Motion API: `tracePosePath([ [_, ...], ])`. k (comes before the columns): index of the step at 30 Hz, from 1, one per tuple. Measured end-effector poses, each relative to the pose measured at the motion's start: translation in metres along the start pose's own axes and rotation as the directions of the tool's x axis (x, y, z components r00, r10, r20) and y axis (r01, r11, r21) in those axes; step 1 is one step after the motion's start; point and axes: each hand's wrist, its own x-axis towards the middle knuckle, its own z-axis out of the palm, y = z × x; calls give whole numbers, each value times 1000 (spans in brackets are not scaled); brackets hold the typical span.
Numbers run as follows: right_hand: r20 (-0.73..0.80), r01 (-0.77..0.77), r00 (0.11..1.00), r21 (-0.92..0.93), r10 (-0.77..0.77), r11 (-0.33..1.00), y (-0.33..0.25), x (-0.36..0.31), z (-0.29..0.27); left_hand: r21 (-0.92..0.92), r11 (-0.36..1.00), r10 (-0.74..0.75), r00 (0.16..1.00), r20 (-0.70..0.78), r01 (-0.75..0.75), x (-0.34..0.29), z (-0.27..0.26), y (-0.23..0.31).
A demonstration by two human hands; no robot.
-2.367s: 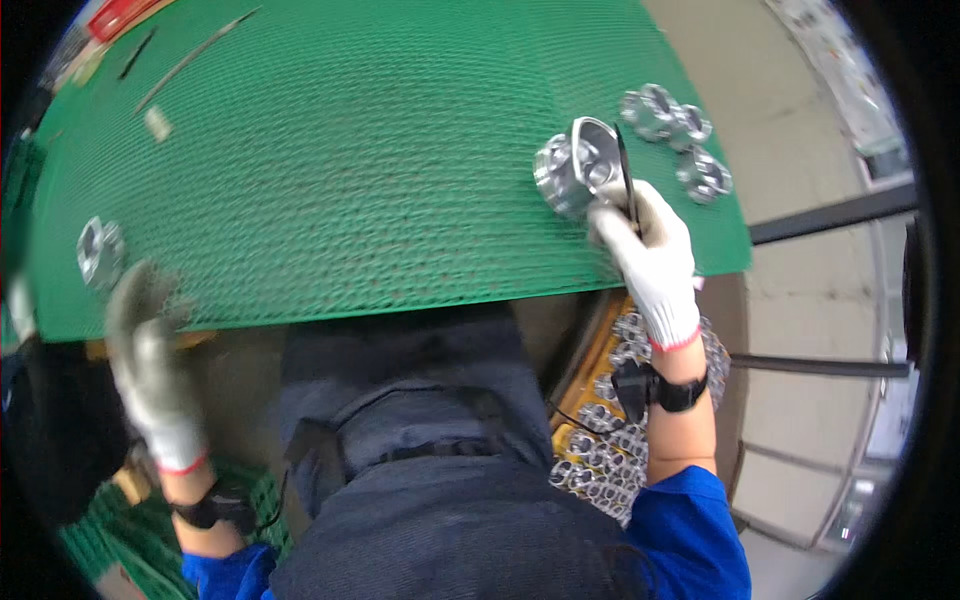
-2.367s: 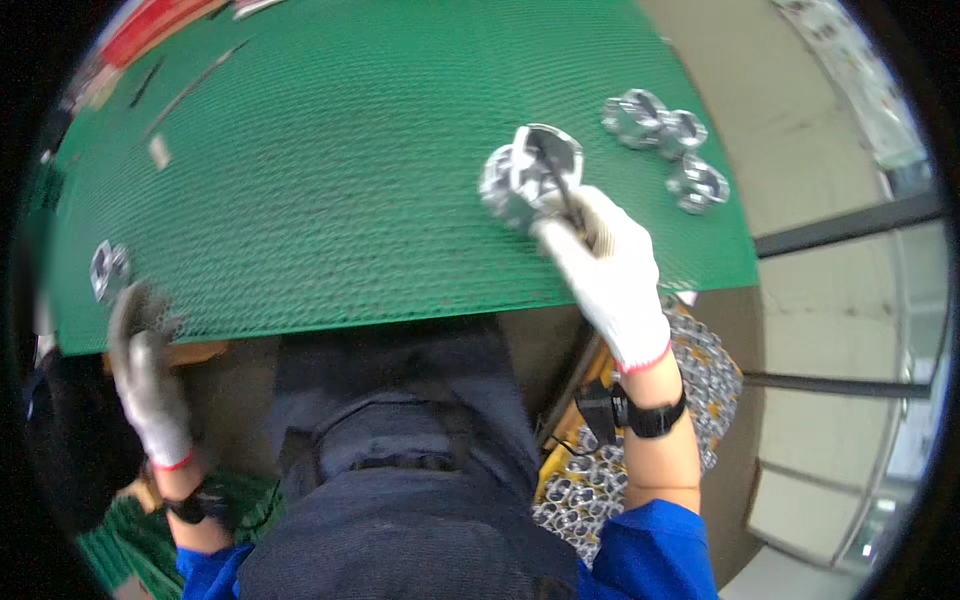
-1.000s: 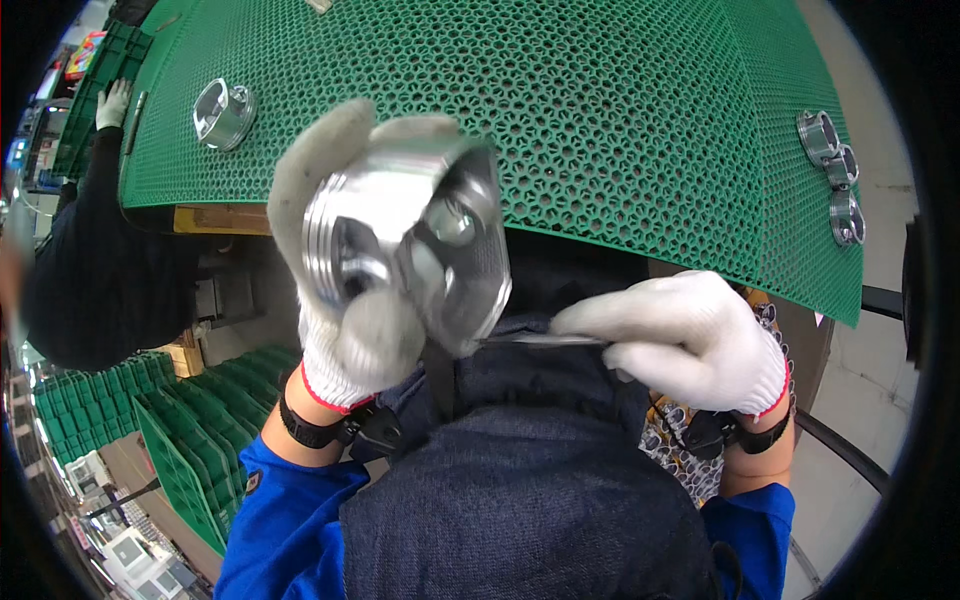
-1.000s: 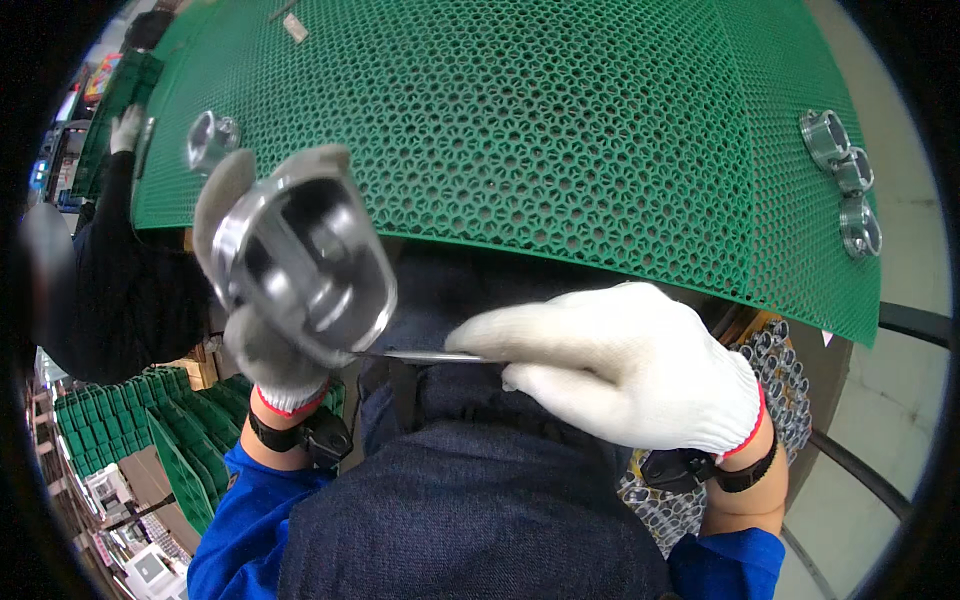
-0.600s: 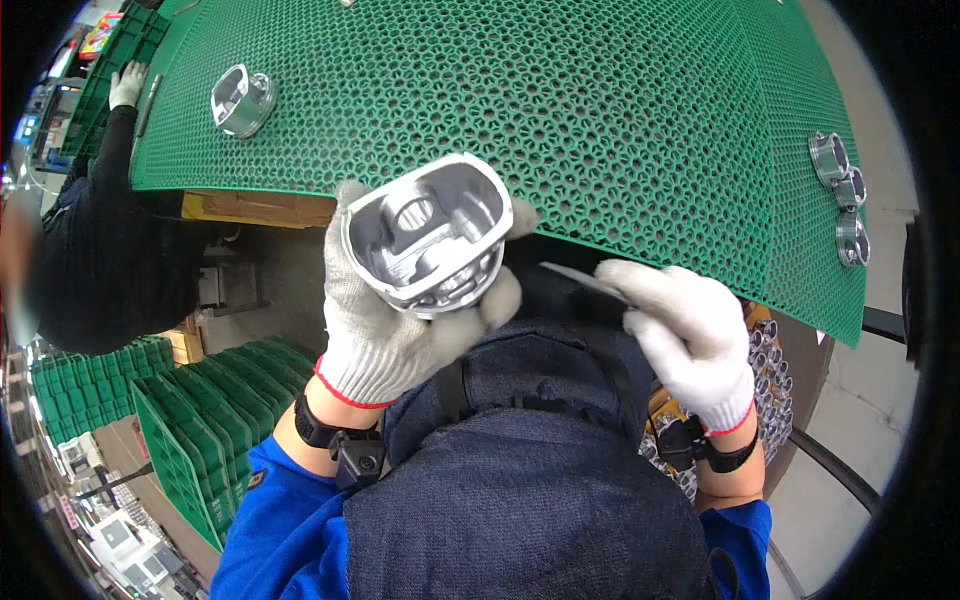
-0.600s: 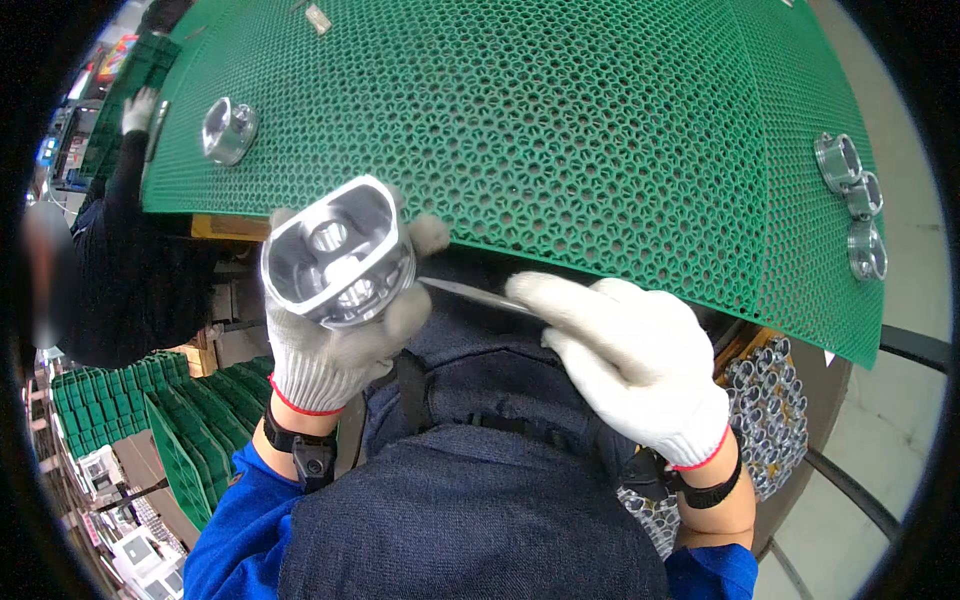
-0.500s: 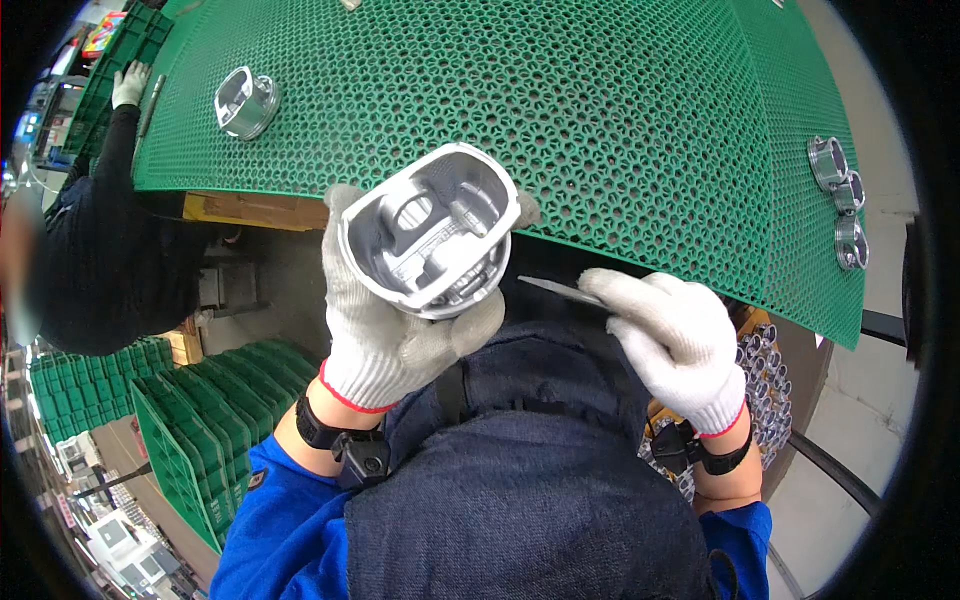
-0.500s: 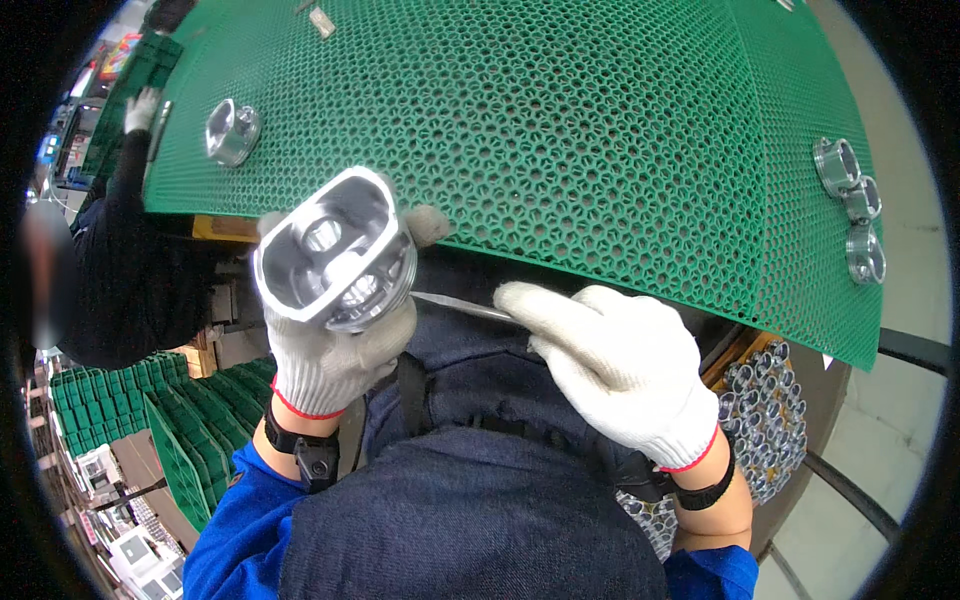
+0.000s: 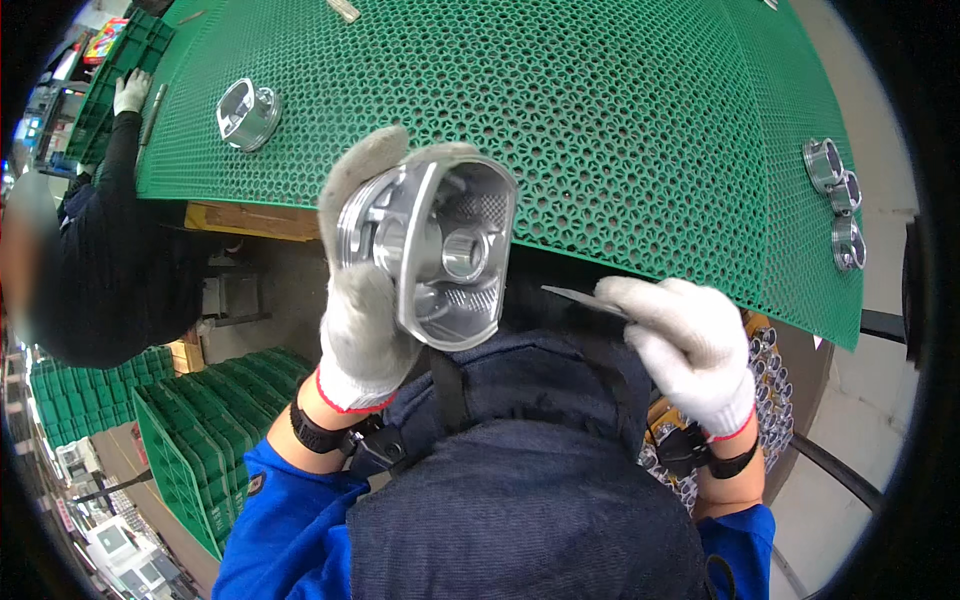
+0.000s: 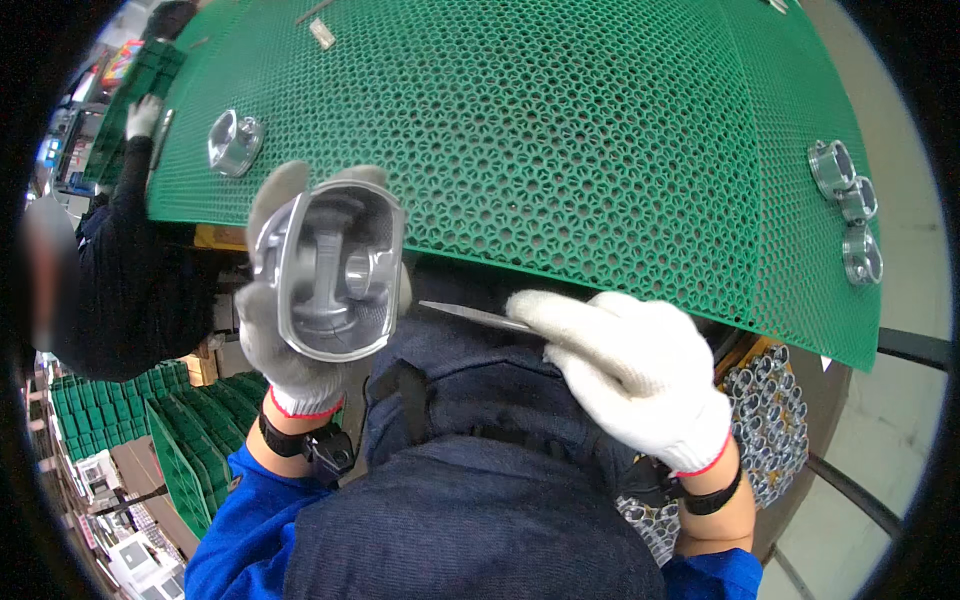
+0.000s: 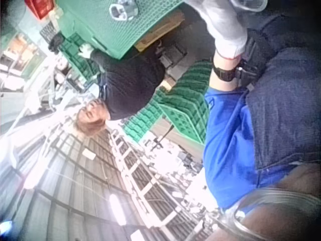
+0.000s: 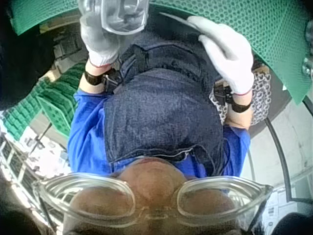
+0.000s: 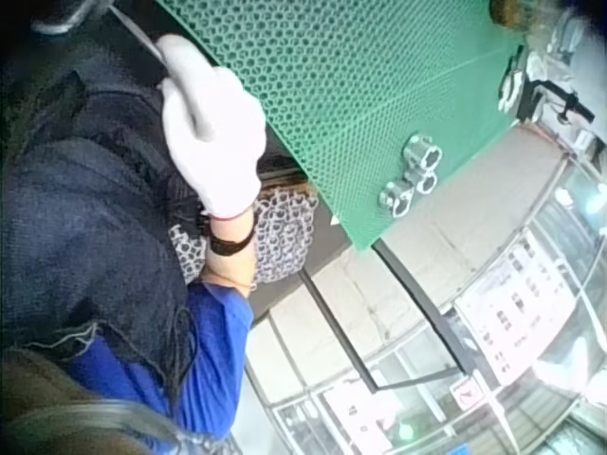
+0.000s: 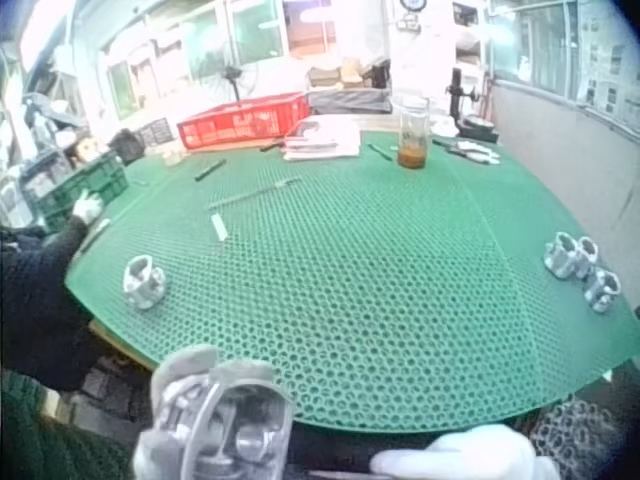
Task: Inspecting metal pistons using a gauge tool to check grooves and moving them to a sorting table.
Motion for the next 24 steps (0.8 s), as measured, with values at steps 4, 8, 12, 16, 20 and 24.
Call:
tracePosePath([
  [4, 112, 50, 993, -167, -31, 985, -9, 7, -16, 315, 924, 190, 975, 112, -216, 1, -5, -2],
  [8, 280, 42, 960, -221, 23, 974, -11, 15, -21, 342, 736, 392, 779, 489, -585, 17, -28, -7],
  [12, 709, -528, 681, 299, 186, 795, -6, 39, -16, 439, 647, 418, 771, 481, -624, 11, -32, -7],
  [16, 593, -599, 773, 568, 224, 564, 1, 29, -9, 465, 842, 237, 962, 137, -274, 6, -30, 5],
  [20, -315, 172, 920, 860, 234, 481, -1, -6, 0, -260, 966, -34, 979, -200, -19, 17, -66, 44],
  [24, -388, 513, 785, 844, -483, 155, -31, 14, -67, 68, 995, 99, 837, -538, -74, 21, -164, 61],
])
